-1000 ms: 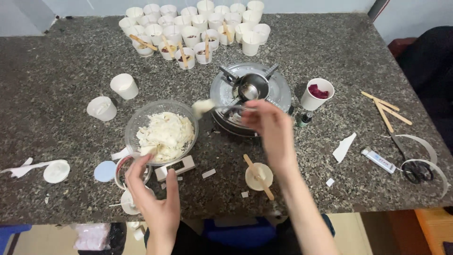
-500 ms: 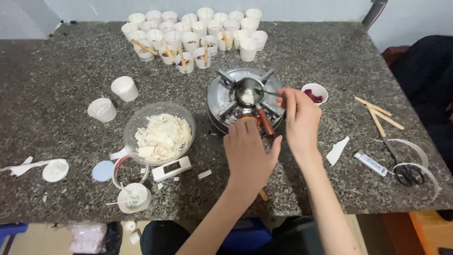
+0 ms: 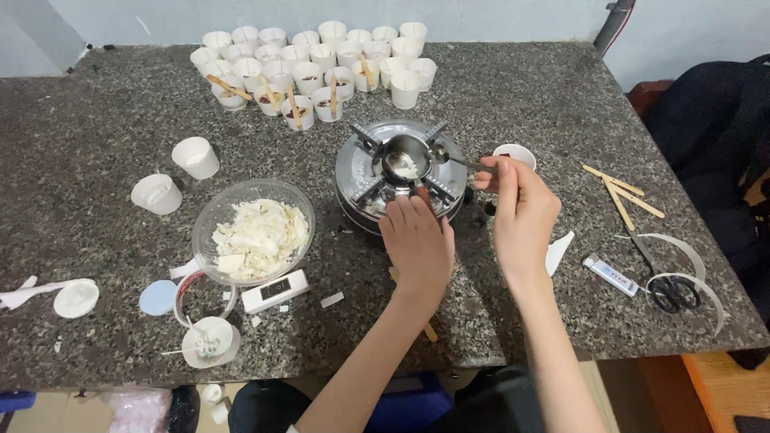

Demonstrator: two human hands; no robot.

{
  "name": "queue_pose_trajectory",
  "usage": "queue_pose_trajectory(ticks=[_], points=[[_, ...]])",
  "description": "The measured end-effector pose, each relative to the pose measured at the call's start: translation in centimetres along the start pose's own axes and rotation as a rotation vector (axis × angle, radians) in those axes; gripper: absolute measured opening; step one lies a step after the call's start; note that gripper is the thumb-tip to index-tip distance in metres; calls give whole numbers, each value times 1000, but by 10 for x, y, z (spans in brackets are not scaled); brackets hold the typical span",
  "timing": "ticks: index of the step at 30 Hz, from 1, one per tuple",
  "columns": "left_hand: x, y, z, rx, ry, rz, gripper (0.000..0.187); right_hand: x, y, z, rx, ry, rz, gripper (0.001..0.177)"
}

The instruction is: Preparing candle wicks by cutting them to length and melting wax in a small ladle over a portable burner.

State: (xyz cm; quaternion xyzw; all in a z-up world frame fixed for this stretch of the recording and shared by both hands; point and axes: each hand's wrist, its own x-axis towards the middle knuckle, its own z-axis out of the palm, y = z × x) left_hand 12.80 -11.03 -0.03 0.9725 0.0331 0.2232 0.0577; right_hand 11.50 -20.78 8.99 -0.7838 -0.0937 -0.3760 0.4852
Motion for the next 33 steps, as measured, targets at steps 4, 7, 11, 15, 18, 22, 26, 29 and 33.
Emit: queue_pose_trajectory(ticks=[4,7,11,15,18,22,26,29,33], points=[[2,-2,15,-41,3,4,53,-2,4,1,29,13,6,28],[7,-10,21,-15,-8,6,54,-2,5,3,-7,7,20,28],[11,-29,13,-157,107,28,31,8,20,17,7,-45,42,31],[25,-58,9,-95,263,111,21,24,36,35,41,-107,34,34],[34,-83,11,-135,262,168,20,32,54,49,167,-107,70,36],[45,-114,15,-152,352,208,21,33,57,54,36,-100,30,24],[42,-127,19,-186,429,287,27,32,66,58,38,-72,96,23],[45,-125,44,-267,388,292,29,36,71,58,47,-50,89,25],[44,-129,71,-204,444,353,38,44,49,47,-17,-60,-93,21]])
